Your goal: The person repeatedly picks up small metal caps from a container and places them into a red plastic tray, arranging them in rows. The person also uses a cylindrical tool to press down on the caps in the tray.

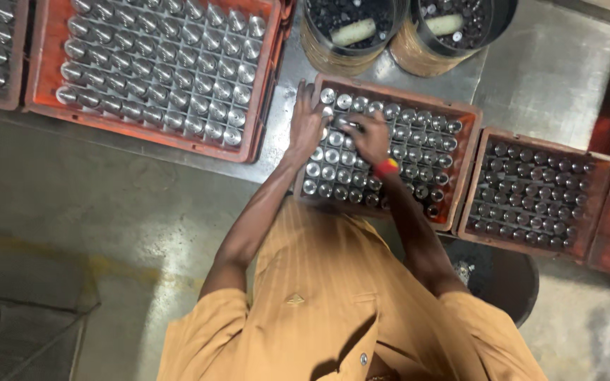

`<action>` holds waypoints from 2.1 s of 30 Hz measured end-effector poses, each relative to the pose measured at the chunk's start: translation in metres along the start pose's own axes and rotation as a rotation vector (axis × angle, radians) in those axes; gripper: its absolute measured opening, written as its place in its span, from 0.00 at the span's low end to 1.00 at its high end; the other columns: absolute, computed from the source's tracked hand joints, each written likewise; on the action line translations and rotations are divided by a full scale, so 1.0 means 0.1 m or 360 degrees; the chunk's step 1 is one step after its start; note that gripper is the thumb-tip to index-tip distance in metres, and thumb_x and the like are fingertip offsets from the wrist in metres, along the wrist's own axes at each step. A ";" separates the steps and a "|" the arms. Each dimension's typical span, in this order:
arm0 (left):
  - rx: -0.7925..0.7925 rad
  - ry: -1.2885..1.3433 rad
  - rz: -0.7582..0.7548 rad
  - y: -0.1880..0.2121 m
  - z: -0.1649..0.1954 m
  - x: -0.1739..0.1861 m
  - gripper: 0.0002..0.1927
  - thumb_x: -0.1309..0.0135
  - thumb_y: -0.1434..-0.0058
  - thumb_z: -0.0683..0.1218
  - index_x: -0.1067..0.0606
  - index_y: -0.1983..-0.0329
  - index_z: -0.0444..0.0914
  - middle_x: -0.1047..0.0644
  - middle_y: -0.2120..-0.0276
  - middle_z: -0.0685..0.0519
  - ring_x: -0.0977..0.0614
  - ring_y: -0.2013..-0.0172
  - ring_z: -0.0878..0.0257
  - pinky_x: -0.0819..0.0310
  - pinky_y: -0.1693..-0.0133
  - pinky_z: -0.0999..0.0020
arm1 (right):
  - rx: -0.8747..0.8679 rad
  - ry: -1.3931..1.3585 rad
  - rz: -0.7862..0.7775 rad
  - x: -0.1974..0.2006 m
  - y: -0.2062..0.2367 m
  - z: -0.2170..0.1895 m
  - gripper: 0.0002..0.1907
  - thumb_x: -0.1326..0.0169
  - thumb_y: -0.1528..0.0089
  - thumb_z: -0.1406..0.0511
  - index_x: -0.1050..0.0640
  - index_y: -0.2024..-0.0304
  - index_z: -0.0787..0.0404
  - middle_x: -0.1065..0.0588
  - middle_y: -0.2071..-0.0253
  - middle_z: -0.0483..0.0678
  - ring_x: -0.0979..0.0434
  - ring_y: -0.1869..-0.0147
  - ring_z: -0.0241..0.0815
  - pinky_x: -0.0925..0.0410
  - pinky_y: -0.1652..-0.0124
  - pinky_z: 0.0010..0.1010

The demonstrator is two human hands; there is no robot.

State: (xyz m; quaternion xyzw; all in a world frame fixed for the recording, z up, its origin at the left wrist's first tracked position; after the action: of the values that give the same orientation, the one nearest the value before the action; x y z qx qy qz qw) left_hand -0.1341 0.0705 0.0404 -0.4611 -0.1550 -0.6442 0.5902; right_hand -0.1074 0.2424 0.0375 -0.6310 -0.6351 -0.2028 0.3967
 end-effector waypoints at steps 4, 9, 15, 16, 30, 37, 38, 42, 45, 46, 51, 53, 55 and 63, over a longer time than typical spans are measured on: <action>0.0730 0.1156 0.0059 0.10 -0.37 0.01 0.22 0.43 0.39 0.55 0.20 0.56 0.31 0.24 0.45 0.33 0.23 0.42 0.43 0.28 0.41 0.51 | -0.0760 -0.1328 0.0658 0.21 0.31 0.60 0.20 0.40 0.34 0.55 0.21 0.51 0.65 0.22 0.61 0.51 0.25 0.62 0.45 0.28 0.63 0.39; 0.1703 0.1913 -0.0582 0.51 -0.13 -0.47 0.34 0.64 0.26 0.62 0.26 0.38 0.30 0.21 0.56 0.34 0.18 0.61 0.48 0.21 0.62 0.54 | -0.1329 -0.1541 0.0268 -0.40 0.66 0.49 0.23 0.54 0.26 0.53 0.31 0.41 0.65 0.26 0.61 0.55 0.27 0.69 0.45 0.36 0.73 0.38; 0.0033 -0.0446 -0.0439 0.46 0.14 -0.28 0.42 0.45 0.57 0.29 0.31 0.34 0.37 0.28 0.41 0.36 0.20 0.50 0.49 0.18 0.54 0.63 | -0.0388 -0.0037 -0.0049 -0.28 0.42 -0.02 0.22 0.48 0.36 0.65 0.28 0.41 0.67 0.24 0.47 0.67 0.19 0.55 0.54 0.23 0.59 0.40; 0.0034 -0.0256 -0.0344 0.51 0.14 -0.28 0.42 0.44 0.56 0.28 0.31 0.33 0.36 0.29 0.40 0.35 0.22 0.48 0.48 0.18 0.51 0.62 | -0.0135 0.0135 0.0001 -0.23 0.42 -0.13 0.22 0.49 0.37 0.68 0.25 0.40 0.68 0.25 0.43 0.70 0.20 0.53 0.56 0.24 0.58 0.40; 0.0530 -0.0651 -0.0500 0.55 -0.02 -0.36 0.15 0.46 0.31 0.51 0.23 0.47 0.40 0.36 0.31 0.36 0.39 0.30 0.31 0.37 0.35 0.41 | -0.0023 0.0163 0.0030 -0.40 0.40 -0.22 0.12 0.38 0.36 0.62 0.18 0.55 0.64 0.19 0.61 0.57 0.21 0.58 0.56 0.36 0.44 0.45; 0.0205 -0.0238 -0.0229 0.53 0.04 -0.21 0.16 0.42 0.40 0.43 0.21 0.49 0.33 0.34 0.34 0.33 0.38 0.31 0.32 0.36 0.36 0.41 | 0.0083 0.0068 0.0045 -0.30 0.42 -0.26 0.09 0.37 0.36 0.62 0.16 0.59 0.61 0.17 0.60 0.54 0.19 0.59 0.52 0.36 0.42 0.48; 0.0114 -0.0021 -0.0108 0.50 0.02 -0.11 0.18 0.41 0.39 0.45 0.22 0.49 0.30 0.35 0.35 0.30 0.37 0.32 0.30 0.36 0.36 0.40 | 0.0081 0.0009 0.0023 -0.24 0.46 -0.19 0.10 0.38 0.37 0.61 0.16 0.59 0.61 0.17 0.59 0.53 0.20 0.59 0.52 0.34 0.47 0.45; 0.0408 0.0782 -0.0233 0.41 -0.26 -0.06 0.18 0.36 0.43 0.53 0.20 0.58 0.35 0.29 0.40 0.37 0.24 0.41 0.43 0.18 0.51 0.48 | -0.0412 -0.0640 0.0323 0.09 0.57 0.31 0.16 0.39 0.39 0.57 0.17 0.55 0.61 0.17 0.56 0.52 0.22 0.60 0.50 0.29 0.58 0.41; 0.1000 0.1736 0.0129 0.46 -0.35 -0.15 0.20 0.45 0.22 0.56 0.24 0.45 0.33 0.19 0.49 0.37 0.16 0.46 0.45 0.20 0.44 0.49 | -0.0955 -0.1456 0.0431 -0.10 0.76 0.56 0.18 0.40 0.38 0.58 0.19 0.52 0.62 0.19 0.55 0.55 0.22 0.58 0.52 0.29 0.57 0.42; 0.1005 0.1574 0.0005 0.48 -0.30 -0.18 0.20 0.46 0.23 0.56 0.26 0.43 0.34 0.19 0.48 0.39 0.16 0.47 0.46 0.20 0.46 0.51 | -0.1045 -0.1513 0.0330 -0.21 0.81 0.54 0.18 0.40 0.38 0.58 0.20 0.51 0.63 0.19 0.55 0.57 0.22 0.57 0.53 0.29 0.57 0.42; 0.0972 0.0751 -0.0565 0.83 -0.06 -0.24 0.26 0.47 0.30 0.53 0.33 0.32 0.41 0.21 0.48 0.48 0.16 0.54 0.54 0.19 0.55 0.61 | -0.0838 -0.0699 -0.0002 -0.43 0.93 0.20 0.21 0.42 0.38 0.60 0.24 0.46 0.65 0.22 0.53 0.62 0.22 0.54 0.57 0.28 0.56 0.44; 0.0426 0.0090 -0.0447 0.84 0.15 -0.12 0.28 0.45 0.39 0.42 0.30 0.34 0.39 0.24 0.47 0.42 0.20 0.50 0.48 0.21 0.53 0.59 | -0.0504 -0.0242 -0.0034 -0.40 0.88 0.00 0.23 0.43 0.38 0.61 0.26 0.44 0.66 0.24 0.52 0.65 0.22 0.52 0.59 0.28 0.55 0.45; 0.0122 -0.0124 -0.0306 0.88 0.28 -0.08 0.32 0.45 0.47 0.34 0.28 0.36 0.36 0.27 0.45 0.38 0.23 0.47 0.45 0.21 0.52 0.58 | -0.0092 0.0040 -0.0005 -0.35 0.84 -0.23 0.23 0.45 0.39 0.65 0.24 0.42 0.66 0.25 0.49 0.68 0.23 0.50 0.61 0.28 0.54 0.44; 0.0335 -0.0352 -0.0055 1.18 0.16 -0.10 0.25 0.43 0.44 0.38 0.27 0.41 0.36 0.35 0.39 0.23 0.35 0.38 0.28 0.35 0.40 0.43 | 0.0062 0.0117 0.0035 -0.34 0.97 -0.35 0.13 0.42 0.36 0.63 0.20 0.51 0.63 0.20 0.52 0.56 0.23 0.53 0.60 0.31 0.51 0.46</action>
State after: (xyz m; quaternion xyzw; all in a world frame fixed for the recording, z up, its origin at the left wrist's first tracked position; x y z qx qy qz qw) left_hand -0.0220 0.0582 0.0004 -0.4621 -0.2935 -0.5797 0.6035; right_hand -0.0091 0.2061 0.0094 -0.6223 -0.6169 -0.2091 0.4342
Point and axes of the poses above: each hand's wrist, its own y-axis away from the middle knuckle, its own x-axis out of the back of the hand, z = x × y, the point moved 7 cm from there along -y, towards the middle knuckle
